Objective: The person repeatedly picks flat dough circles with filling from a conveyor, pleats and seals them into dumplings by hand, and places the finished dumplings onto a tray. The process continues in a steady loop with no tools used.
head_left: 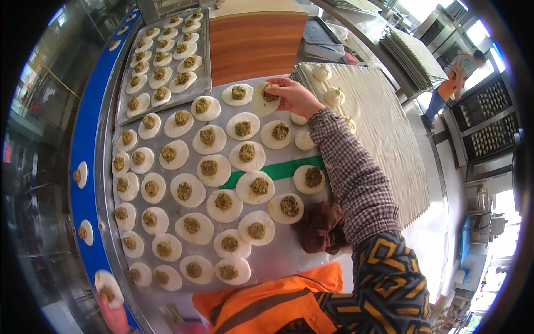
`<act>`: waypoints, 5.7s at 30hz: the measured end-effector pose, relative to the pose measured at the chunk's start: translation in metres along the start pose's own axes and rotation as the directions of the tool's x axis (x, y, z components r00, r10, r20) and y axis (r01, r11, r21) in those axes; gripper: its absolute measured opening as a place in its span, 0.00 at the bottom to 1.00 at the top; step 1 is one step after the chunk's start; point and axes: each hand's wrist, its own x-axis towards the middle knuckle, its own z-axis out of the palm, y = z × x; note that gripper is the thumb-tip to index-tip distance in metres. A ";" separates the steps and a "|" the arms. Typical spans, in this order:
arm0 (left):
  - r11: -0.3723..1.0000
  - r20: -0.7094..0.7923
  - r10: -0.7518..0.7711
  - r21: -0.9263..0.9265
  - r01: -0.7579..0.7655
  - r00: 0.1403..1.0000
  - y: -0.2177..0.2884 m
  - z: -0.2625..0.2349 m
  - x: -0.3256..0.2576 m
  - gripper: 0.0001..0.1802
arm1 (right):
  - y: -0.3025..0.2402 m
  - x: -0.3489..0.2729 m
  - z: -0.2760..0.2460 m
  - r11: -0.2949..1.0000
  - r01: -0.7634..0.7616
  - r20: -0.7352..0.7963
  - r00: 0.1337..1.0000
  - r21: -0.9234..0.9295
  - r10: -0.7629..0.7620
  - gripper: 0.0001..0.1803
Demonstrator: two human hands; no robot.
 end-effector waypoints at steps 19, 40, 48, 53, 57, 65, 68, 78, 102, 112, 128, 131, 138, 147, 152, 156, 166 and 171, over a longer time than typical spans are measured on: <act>0.903 0.759 -0.340 0.097 0.419 0.556 -0.141 0.540 0.198 0.20 | -0.042 0.029 -0.051 0.589 0.024 -0.158 0.954 -0.808 -0.255 0.22; 0.254 0.789 -0.090 0.608 -0.752 0.608 -0.204 0.595 0.204 0.21 | -0.033 0.046 -0.058 -0.097 0.179 0.199 0.940 -0.979 -0.276 0.35; 0.512 0.755 0.020 0.556 -0.655 0.656 -0.200 0.582 0.198 0.17 | -0.035 0.044 -0.016 -0.306 0.017 0.068 0.985 -0.952 -0.157 0.25; 0.213 0.827 0.115 0.521 -0.827 0.551 -0.218 0.593 0.203 0.09 | -0.026 0.047 -0.020 0.449 -0.048 0.047 0.979 -0.892 0.198 0.19; 0.253 0.837 0.247 0.430 -0.866 0.488 -0.200 0.591 0.177 0.09 | 0.000 0.055 -0.008 0.328 0.030 0.083 0.985 -0.944 0.150 0.11; 0.459 0.543 0.601 0.366 -0.809 0.586 -0.045 0.384 0.193 0.11 | -0.045 0.037 0.098 -0.027 0.122 0.125 0.972 -0.992 -0.201 0.18; 0.378 0.177 0.631 0.780 -0.498 0.755 0.009 0.243 0.243 0.18 | -0.034 0.054 0.178 -0.004 0.346 0.325 0.877 -0.938 -0.355 0.17; 0.196 0.155 0.569 0.928 -0.316 0.808 -0.005 0.087 0.317 0.25 | 0.027 0.167 0.486 0.150 0.775 0.739 0.631 -0.614 -0.236 0.20; 0.590 -0.121 0.128 0.807 0.022 0.984 -0.014 -0.134 0.105 0.26 | 0.151 0.091 0.659 0.559 0.518 0.757 0.517 -0.648 0.400 0.25; 0.484 -0.037 -0.414 0.838 0.254 0.910 0.016 -0.218 0.053 0.20 | 0.200 -0.003 0.721 0.283 0.681 0.718 0.520 -0.676 0.463 0.34; -0.335 0.486 -0.005 0.823 -0.459 0.874 0.045 -0.241 -0.153 0.27 | 0.283 -0.208 0.692 0.861 0.442 0.899 0.436 -0.253 0.041 0.20; 0.098 0.309 0.069 0.944 -0.314 0.949 -0.002 -0.205 -0.141 0.26 | 0.234 -0.208 0.605 0.974 0.040 0.842 0.511 -0.224 0.173 0.34; 0.874 0.571 -0.427 0.458 0.160 0.701 -0.084 0.126 -0.088 0.31 | 0.112 -0.231 0.266 0.960 0.039 0.444 0.891 -0.277 0.092 0.37; 0.521 0.732 -0.661 0.289 -0.803 -0.166 -0.199 0.370 -0.106 0.20 | 0.127 -0.309 0.087 0.631 -0.226 -0.158 0.974 -0.742 0.163 0.24; 0.242 0.883 -0.469 0.110 -0.964 -0.016 -0.194 0.361 -0.119 0.18 | 0.113 -0.326 0.108 0.321 -0.198 -0.220 0.975 -0.926 -0.033 0.29; 0.727 0.931 -0.158 0.336 -0.599 0.330 -0.136 0.320 -0.046 0.16 | 0.066 -0.329 0.134 0.372 -0.121 -0.245 0.920 -0.920 -0.306 0.17; 0.445 0.091 0.511 0.823 -0.354 0.855 -0.012 0.189 0.327 0.29 | 0.056 -0.236 0.192 0.236 0.016 -0.051 0.960 -0.972 -0.274 0.09; 0.231 0.158 0.606 0.903 -0.363 0.779 -0.014 0.163 0.397 0.34 | 0.064 -0.197 0.211 0.179 0.006 -0.027 0.984 -0.984 -0.178 0.10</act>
